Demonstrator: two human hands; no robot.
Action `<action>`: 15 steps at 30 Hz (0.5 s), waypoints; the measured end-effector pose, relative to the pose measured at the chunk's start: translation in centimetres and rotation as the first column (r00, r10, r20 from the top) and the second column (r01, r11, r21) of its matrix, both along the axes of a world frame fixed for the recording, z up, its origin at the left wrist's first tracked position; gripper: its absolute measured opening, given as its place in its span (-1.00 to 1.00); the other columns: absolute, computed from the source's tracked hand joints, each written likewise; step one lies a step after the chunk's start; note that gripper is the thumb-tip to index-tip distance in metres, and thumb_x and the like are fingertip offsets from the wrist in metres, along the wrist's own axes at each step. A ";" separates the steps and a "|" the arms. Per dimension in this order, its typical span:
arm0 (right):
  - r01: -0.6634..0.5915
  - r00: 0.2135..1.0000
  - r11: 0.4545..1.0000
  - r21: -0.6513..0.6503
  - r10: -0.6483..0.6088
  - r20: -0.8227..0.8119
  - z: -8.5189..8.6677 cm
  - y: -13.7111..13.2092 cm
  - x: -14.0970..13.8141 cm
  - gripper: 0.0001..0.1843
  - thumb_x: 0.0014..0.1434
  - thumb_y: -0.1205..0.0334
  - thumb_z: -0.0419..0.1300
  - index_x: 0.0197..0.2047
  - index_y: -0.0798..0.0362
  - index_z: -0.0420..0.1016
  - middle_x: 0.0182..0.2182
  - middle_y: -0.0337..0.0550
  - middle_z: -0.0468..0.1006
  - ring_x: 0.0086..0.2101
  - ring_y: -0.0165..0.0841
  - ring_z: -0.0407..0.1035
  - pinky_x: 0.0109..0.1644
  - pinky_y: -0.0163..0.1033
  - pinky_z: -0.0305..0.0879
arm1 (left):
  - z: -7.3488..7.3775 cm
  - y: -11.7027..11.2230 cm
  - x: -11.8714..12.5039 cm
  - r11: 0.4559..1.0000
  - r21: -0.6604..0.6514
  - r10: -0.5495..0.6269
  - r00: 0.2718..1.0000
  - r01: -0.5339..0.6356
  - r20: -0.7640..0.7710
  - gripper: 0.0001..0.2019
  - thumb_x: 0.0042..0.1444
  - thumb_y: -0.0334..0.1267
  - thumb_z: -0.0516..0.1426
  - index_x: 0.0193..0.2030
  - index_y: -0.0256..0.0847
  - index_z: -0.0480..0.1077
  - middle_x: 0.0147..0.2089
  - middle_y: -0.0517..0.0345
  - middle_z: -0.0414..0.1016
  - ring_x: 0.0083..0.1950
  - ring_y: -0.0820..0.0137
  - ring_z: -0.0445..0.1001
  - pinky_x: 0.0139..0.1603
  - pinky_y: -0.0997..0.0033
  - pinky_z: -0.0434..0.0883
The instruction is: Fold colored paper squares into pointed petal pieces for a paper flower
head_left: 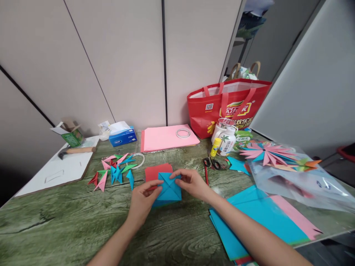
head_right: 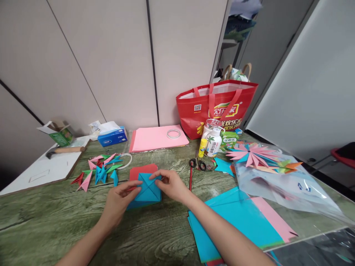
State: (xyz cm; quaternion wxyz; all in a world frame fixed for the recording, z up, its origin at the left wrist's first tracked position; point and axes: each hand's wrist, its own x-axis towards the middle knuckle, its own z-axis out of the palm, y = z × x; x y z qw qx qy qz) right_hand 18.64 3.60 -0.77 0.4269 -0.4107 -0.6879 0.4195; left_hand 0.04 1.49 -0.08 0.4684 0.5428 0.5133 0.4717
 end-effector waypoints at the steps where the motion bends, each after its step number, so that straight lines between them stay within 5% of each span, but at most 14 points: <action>1: 0.006 1.000 1.000 0.011 -0.006 -0.007 0.0 0.0 0.0 -0.82 0.01 0.35 0.10 -0.30 0.11 0.48 -0.55 -0.26 0.38 -0.57 -0.50 0.11 -0.54 -0.41 0.01 | -0.1 0.0 0.1 1.000 -0.016 0.001 1.000 -0.001 0.003 -0.81 -0.19 -0.27 0.24 -0.37 -0.26 0.52 -0.41 0.11 0.57 -0.45 0.40 0.46 -0.46 0.51 0.39; 10: -0.076 0.997 0.990 0.122 0.080 -0.025 0.4 -0.3 -0.2 -0.80 0.11 0.34 0.03 -0.32 0.06 0.48 -0.33 -0.15 0.46 -0.29 -0.37 0.32 -0.22 -0.28 0.22 | 0.2 -0.5 0.4 0.996 -0.027 -0.086 0.994 0.088 0.067 -0.64 -0.16 -0.26 0.22 -0.14 -0.23 0.47 -0.32 0.11 0.56 -0.38 0.34 0.48 -0.41 0.44 0.42; 15: -0.121 0.993 0.991 0.057 0.120 0.015 0.6 -0.8 -0.1 -0.76 -0.01 0.32 0.18 -0.20 0.00 0.43 -0.18 -0.13 0.37 -0.23 -0.35 0.30 -0.40 -0.38 0.23 | 0.1 -0.6 0.4 0.989 -0.087 -0.109 0.984 0.121 0.138 -0.65 -0.14 -0.27 0.22 -0.13 -0.26 0.45 -0.36 0.11 0.56 -0.42 0.37 0.48 -0.38 0.43 0.43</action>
